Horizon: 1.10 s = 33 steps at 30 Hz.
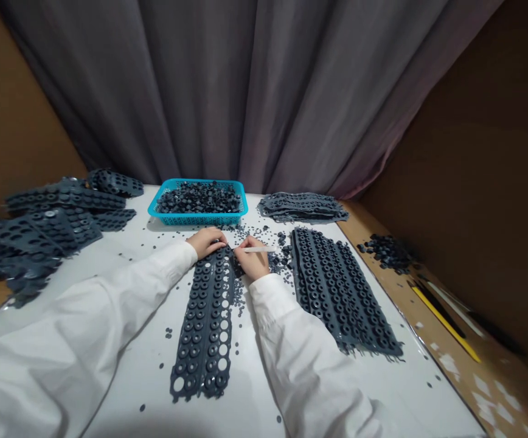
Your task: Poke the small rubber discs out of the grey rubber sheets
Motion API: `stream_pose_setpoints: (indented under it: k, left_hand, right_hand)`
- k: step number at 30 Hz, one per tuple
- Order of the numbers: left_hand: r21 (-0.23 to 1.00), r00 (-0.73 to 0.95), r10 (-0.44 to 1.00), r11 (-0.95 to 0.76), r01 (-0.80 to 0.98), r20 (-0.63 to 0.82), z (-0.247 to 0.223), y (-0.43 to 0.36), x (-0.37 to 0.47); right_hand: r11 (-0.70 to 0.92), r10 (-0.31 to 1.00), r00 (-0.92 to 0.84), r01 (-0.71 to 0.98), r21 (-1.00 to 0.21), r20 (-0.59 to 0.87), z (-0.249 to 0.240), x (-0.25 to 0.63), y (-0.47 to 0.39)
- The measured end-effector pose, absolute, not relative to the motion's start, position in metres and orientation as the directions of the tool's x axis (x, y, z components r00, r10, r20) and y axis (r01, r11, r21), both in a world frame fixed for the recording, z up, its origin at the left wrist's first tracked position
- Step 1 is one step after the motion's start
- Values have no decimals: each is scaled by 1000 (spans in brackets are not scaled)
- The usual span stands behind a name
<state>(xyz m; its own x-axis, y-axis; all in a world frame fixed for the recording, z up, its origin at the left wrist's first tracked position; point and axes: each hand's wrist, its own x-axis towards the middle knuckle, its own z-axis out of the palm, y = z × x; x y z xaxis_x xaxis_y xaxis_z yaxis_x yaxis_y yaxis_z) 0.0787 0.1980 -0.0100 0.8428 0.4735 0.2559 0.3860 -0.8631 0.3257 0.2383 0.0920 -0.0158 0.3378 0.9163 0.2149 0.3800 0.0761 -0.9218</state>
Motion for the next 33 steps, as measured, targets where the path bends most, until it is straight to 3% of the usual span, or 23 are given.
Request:
stream_pose_setpoints:
  k: [8, 16, 25, 28, 33]
  left_hand:
    - [530, 705, 657, -710, 463, 265, -9, 198, 77]
    - [626, 702, 694, -623, 470, 164, -10, 200, 76]
    - [539, 704, 673, -689, 484, 228, 1, 188, 82]
    - [470, 767, 591, -766, 439, 248, 11, 181, 84]
    - [359, 883, 449, -853, 378, 137, 19, 179, 92]
  right_hand:
    - [57, 919, 345, 363, -930, 191, -17, 238, 93]
    - [50, 922, 348, 329, -943, 171, -18, 240, 94]
    - [78, 915, 358, 300, -951, 188, -16, 239, 91]
    - [91, 900, 381, 305, -948, 210, -15, 239, 90]
    - [105, 898, 376, 325, -940, 230, -12, 238, 86]
